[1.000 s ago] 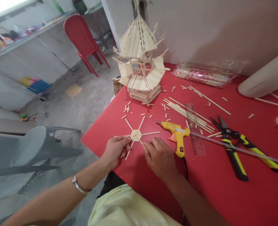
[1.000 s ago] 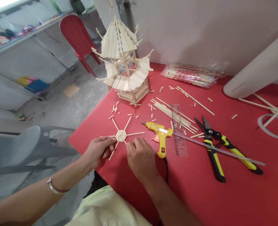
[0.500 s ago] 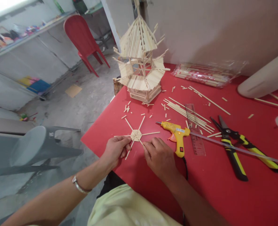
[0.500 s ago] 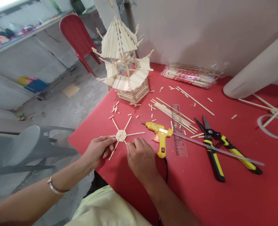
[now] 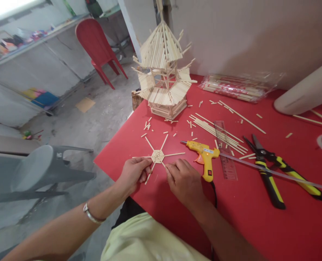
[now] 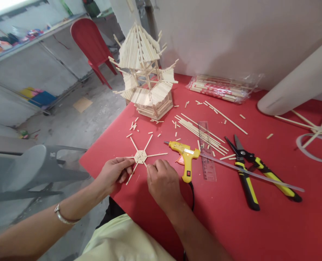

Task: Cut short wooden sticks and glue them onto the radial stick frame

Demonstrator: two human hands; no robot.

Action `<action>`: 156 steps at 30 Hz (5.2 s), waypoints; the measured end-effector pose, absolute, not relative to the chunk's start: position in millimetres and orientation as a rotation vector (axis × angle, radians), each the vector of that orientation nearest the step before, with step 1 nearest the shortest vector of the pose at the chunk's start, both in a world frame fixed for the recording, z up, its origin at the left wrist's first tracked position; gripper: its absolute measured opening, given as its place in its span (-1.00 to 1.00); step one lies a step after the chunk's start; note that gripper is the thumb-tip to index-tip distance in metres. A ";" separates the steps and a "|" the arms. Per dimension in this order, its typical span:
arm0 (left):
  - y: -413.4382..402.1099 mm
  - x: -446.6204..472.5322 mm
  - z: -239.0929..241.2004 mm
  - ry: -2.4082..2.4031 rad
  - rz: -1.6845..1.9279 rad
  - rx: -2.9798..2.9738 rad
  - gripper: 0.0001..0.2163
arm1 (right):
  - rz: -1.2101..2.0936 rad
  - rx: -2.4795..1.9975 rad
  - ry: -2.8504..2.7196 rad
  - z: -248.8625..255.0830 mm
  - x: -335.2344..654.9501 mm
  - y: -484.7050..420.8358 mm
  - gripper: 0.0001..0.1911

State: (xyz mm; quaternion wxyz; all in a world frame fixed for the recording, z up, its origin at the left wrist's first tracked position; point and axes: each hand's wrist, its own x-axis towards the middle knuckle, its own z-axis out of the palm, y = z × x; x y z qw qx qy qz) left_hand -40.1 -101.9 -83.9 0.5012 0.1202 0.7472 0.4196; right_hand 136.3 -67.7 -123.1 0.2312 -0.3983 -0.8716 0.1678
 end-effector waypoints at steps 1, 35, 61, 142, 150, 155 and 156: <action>-102.0 -40.2 -84.3 1.805 1.018 0.287 -0.79 | 0.461 -1.095 -2.395 -123.5 136.5 -67.8 -0.80; -156.5 -67.0 -106.3 1.884 1.341 0.913 -0.79 | 0.310 -1.055 -2.362 -126.7 135.7 -75.3 -0.84; -139.4 -113.8 -86.4 1.462 0.848 0.616 -0.70 | 0.343 -1.129 -2.376 -123.3 98.9 -114.6 -0.81; -142.9 -88.1 -88.0 1.646 1.233 0.551 -0.69 | 0.439 -0.881 -2.464 -127.4 112.2 -97.5 -0.78; -148.5 -90.6 -92.1 1.748 1.231 0.857 -0.76 | 0.455 -0.891 -2.342 -125.3 114.3 -97.0 -0.75; -151.3 -101.2 -99.7 1.786 1.216 1.247 -0.84 | 0.488 -0.962 -2.343 -114.2 111.8 -99.3 -0.78; -152.0 -103.0 -102.4 1.771 1.217 1.323 -0.84 | 0.489 -0.964 -2.360 -109.8 109.2 -99.0 -0.78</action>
